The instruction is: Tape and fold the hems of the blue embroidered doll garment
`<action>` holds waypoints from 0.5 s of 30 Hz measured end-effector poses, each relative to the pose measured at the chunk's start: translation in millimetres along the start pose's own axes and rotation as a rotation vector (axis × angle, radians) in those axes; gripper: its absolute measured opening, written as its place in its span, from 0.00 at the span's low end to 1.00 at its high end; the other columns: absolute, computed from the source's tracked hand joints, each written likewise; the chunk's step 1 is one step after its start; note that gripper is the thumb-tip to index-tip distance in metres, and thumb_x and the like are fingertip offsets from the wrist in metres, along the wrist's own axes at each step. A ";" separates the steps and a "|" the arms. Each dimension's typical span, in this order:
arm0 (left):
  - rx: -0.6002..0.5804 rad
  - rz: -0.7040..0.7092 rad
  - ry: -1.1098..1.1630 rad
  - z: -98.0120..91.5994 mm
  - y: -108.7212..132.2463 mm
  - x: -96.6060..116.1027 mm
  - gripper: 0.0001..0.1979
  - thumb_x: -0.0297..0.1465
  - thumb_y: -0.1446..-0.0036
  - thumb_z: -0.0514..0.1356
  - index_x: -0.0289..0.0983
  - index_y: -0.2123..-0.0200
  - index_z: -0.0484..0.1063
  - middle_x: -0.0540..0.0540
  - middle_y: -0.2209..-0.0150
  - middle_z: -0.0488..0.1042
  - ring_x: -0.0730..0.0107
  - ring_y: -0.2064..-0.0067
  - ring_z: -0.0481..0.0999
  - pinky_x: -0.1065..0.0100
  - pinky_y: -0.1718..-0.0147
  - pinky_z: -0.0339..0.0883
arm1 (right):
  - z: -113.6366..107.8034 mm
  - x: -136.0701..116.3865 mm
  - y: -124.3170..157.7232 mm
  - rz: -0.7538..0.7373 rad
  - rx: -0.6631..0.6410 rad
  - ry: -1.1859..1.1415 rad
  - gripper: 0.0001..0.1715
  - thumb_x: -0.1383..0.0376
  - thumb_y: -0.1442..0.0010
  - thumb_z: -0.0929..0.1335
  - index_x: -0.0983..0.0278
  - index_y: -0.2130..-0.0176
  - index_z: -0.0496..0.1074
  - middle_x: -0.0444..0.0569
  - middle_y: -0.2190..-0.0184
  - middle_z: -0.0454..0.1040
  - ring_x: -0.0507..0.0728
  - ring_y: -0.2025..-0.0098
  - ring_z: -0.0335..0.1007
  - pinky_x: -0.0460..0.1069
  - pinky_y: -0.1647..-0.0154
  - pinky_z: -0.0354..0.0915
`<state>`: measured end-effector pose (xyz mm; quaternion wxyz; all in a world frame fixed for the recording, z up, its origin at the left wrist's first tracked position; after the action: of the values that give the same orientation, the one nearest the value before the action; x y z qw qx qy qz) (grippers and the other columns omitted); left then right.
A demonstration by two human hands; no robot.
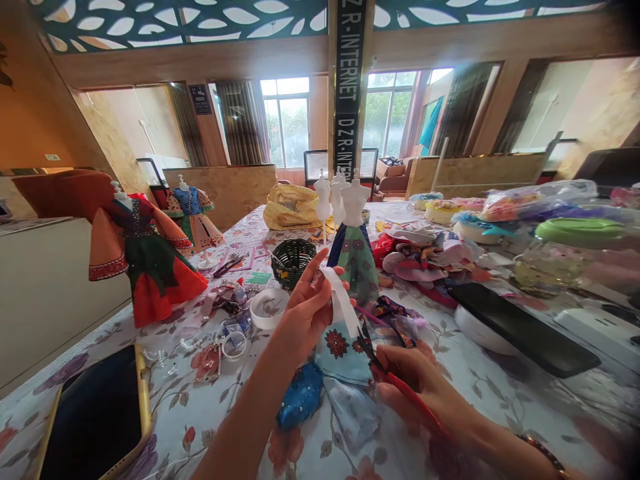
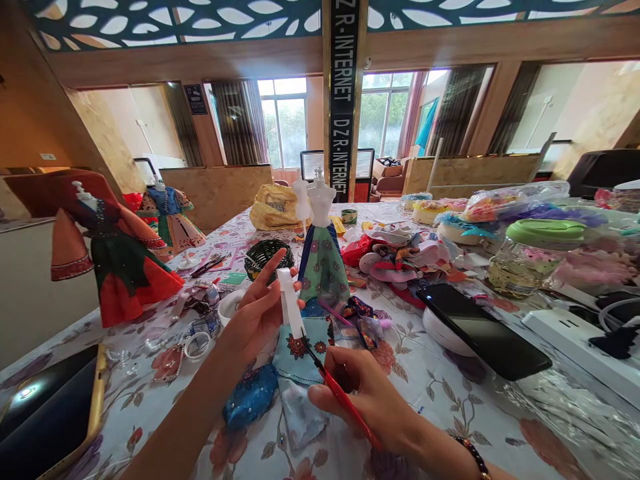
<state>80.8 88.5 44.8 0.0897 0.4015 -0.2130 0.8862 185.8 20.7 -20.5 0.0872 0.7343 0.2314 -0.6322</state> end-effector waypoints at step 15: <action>-0.031 -0.026 -0.039 -0.6 1.1 -0.7 0.25 0.25 0.48 0.64 0.44 0.46 0.69 0.48 0.55 0.73 0.66 0.57 0.76 0.65 0.58 0.73 | 1.3 11.1 2.7 0.126 0.019 -0.083 0.28 0.48 0.47 0.69 0.61 0.78 0.52 0.33 0.86 0.50 0.43 0.86 0.46 0.41 0.88 0.45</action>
<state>80.5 87.8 43.6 0.1035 0.4200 -0.2231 0.8736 186.9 20.3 -31.9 0.1292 0.7213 0.1749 -0.6575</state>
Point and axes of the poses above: each hand's wrist, its own y-axis away from the middle knuckle, its own z-axis out of the palm, x = y × z, the point moved 9 cm from there along -y, towards the middle knuckle
